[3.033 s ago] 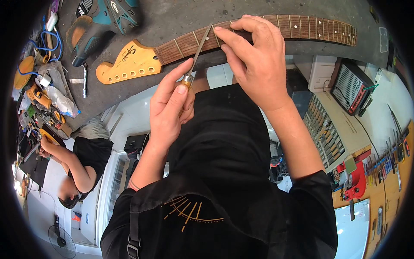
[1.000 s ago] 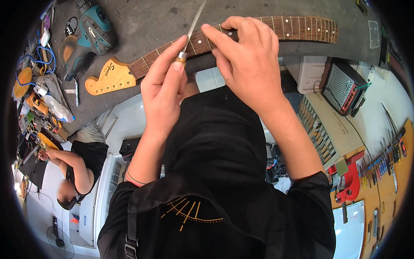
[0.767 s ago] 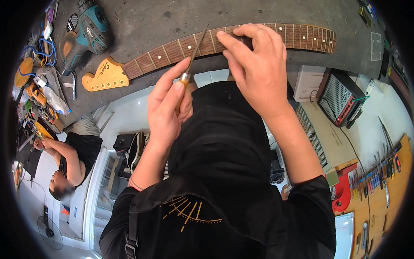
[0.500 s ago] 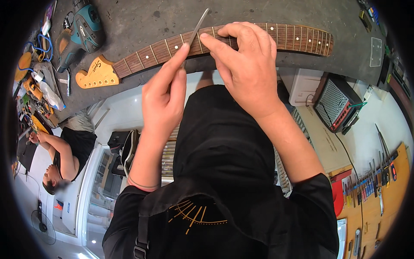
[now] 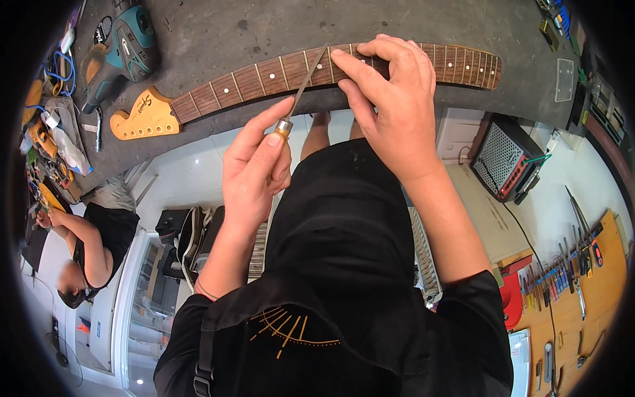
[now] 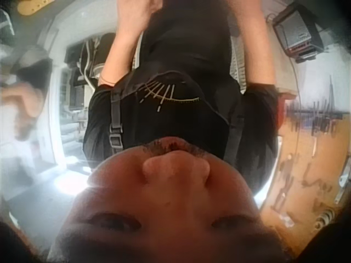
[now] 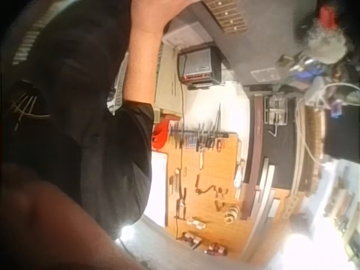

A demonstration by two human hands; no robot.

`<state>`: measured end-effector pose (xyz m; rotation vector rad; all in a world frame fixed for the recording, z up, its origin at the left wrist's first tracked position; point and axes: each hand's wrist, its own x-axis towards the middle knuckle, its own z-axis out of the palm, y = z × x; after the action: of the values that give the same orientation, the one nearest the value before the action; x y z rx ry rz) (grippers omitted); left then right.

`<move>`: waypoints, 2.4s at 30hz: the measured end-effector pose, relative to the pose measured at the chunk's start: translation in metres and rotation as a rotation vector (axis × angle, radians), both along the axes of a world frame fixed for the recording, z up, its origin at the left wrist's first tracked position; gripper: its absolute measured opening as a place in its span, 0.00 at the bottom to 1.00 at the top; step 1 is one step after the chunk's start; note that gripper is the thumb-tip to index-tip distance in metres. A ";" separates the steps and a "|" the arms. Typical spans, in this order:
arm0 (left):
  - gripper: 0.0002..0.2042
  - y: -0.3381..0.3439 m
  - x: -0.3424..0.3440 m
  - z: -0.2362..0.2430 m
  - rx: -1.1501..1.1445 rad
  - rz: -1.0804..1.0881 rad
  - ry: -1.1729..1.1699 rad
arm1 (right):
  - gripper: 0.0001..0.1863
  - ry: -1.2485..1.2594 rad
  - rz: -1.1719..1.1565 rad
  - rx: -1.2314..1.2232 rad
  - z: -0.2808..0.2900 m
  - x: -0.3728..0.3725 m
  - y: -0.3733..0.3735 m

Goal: The person uses a file to smooth the nut slots and the fret ends on a guitar neck held on a workbench.

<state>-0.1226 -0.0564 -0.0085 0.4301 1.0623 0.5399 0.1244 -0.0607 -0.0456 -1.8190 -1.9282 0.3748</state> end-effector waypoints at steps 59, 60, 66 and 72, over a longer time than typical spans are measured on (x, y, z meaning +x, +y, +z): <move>0.20 0.006 0.096 -0.031 0.726 -0.156 0.422 | 0.27 -0.026 -0.052 0.001 -0.005 0.073 -0.022; 0.19 0.018 0.098 -0.032 0.926 -0.291 0.556 | 0.27 -0.026 -0.058 0.009 -0.006 0.072 -0.022; 0.20 0.009 0.098 -0.021 0.536 -0.145 0.305 | 0.26 0.010 -0.035 0.038 -0.006 0.083 -0.023; 0.20 -0.015 0.096 -0.004 0.138 -0.036 0.135 | 0.26 0.037 -0.022 0.048 -0.009 0.090 -0.024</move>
<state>-0.0267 -0.0713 -0.0121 0.6129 1.1478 0.5602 0.2148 -0.0847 -0.0543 -1.7890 -1.8749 0.3495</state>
